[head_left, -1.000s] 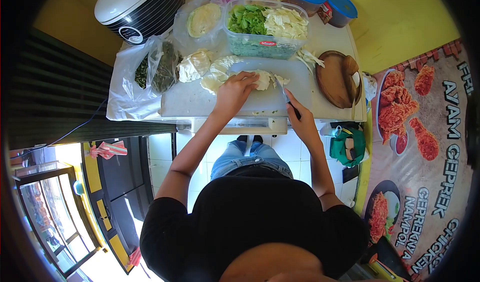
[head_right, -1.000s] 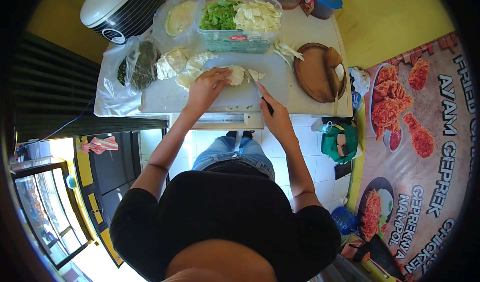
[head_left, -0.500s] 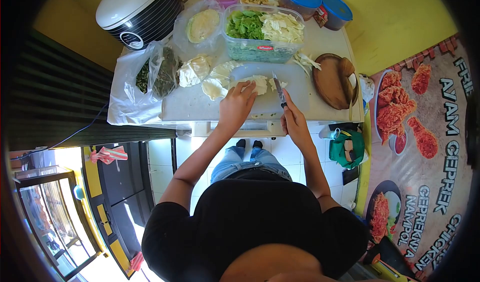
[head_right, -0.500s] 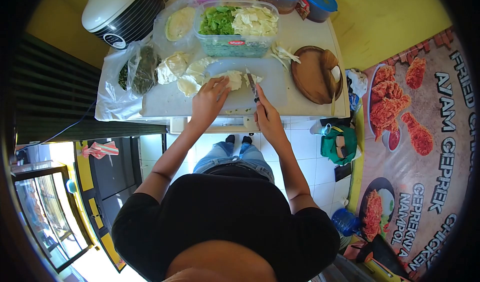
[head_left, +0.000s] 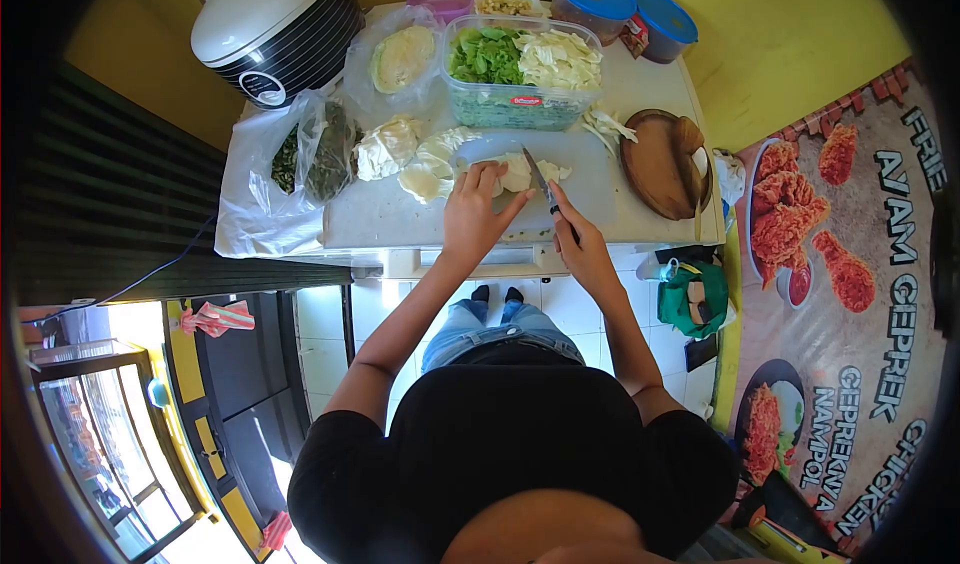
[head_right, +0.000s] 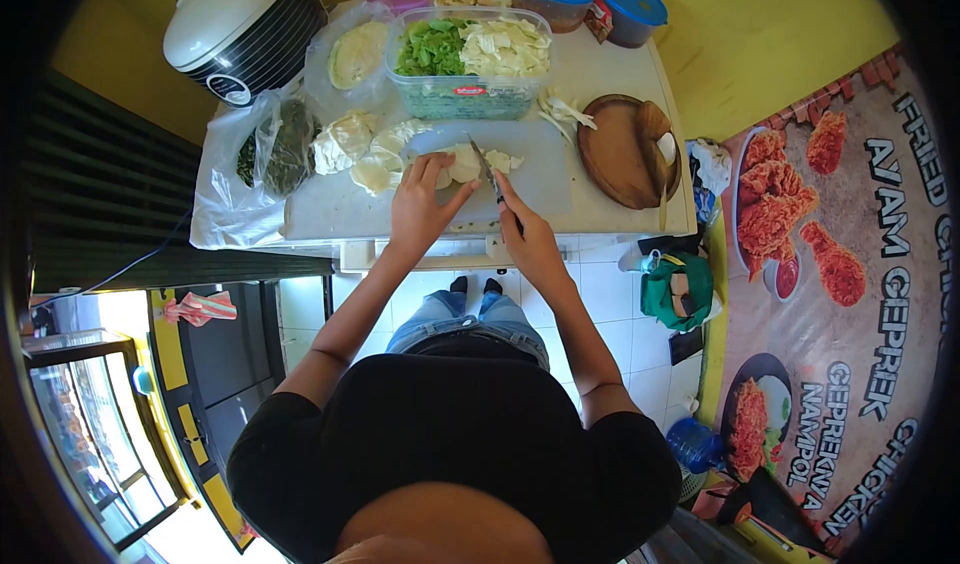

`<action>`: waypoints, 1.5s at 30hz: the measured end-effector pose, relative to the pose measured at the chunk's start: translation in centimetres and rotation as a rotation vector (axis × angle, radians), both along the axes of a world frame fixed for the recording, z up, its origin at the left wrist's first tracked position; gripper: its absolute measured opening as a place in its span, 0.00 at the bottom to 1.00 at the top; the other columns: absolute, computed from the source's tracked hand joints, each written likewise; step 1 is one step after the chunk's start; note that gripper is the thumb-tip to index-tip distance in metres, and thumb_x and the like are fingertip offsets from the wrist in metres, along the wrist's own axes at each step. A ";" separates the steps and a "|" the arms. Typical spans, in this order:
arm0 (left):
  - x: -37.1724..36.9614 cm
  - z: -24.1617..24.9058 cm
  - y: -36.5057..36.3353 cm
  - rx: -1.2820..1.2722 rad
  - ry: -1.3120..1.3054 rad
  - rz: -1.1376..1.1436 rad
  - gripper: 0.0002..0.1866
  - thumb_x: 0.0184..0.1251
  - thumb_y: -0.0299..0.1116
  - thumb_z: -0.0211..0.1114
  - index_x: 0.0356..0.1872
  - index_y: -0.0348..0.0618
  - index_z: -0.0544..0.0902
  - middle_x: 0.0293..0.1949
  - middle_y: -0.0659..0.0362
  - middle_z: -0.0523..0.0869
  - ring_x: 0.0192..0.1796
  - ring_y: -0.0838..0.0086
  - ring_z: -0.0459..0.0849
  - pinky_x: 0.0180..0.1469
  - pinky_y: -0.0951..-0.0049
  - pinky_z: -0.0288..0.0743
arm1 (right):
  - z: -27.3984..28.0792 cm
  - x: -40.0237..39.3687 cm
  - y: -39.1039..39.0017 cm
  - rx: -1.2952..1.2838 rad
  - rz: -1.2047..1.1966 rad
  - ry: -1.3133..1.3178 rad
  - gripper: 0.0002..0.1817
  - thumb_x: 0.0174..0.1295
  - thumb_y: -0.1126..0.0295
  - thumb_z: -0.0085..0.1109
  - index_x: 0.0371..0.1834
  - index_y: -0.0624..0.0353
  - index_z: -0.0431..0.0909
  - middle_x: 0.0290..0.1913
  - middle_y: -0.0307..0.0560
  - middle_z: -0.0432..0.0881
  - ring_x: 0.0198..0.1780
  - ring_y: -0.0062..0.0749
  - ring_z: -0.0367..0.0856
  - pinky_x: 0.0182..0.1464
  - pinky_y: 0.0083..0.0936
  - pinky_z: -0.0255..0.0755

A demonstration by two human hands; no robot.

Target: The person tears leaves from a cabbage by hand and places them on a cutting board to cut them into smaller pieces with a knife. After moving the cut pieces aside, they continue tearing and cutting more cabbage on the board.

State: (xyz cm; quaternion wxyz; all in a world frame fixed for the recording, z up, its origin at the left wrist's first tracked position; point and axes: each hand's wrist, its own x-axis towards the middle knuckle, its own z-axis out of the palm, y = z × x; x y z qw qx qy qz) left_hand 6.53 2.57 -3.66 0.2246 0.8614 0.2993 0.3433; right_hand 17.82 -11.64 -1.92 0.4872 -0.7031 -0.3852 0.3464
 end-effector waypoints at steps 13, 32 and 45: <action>-1.6 0.3 5.4 -0.220 -0.005 -0.335 0.19 0.52 0.36 0.75 0.43 0.40 0.83 0.46 0.55 0.83 0.49 0.59 0.80 0.56 0.60 0.72 | 0.2 0.4 -1.1 -0.049 0.005 0.096 0.24 0.73 0.69 0.47 0.72 0.46 0.65 0.26 0.36 0.70 0.26 0.19 0.63 0.33 0.17 0.64; -1.7 -1.1 3.7 -0.197 -0.054 -0.155 0.17 0.49 0.40 0.77 0.40 0.44 0.89 0.41 0.55 0.89 0.51 0.65 0.85 0.70 0.53 0.61 | 1.0 0.8 -0.5 -0.092 0.128 -0.256 0.26 0.71 0.69 0.47 0.73 0.39 0.63 0.32 0.54 0.80 0.30 0.38 0.79 0.40 0.26 0.73; -1.2 -1.7 3.1 -0.171 -0.143 -0.098 0.12 0.50 0.37 0.77 0.36 0.46 0.90 0.39 0.61 0.87 0.42 0.67 0.85 0.69 0.53 0.62 | 3.3 0.5 -0.1 -0.259 0.221 -0.570 0.25 0.70 0.71 0.48 0.72 0.46 0.64 0.25 0.63 0.78 0.26 0.60 0.79 0.33 0.42 0.73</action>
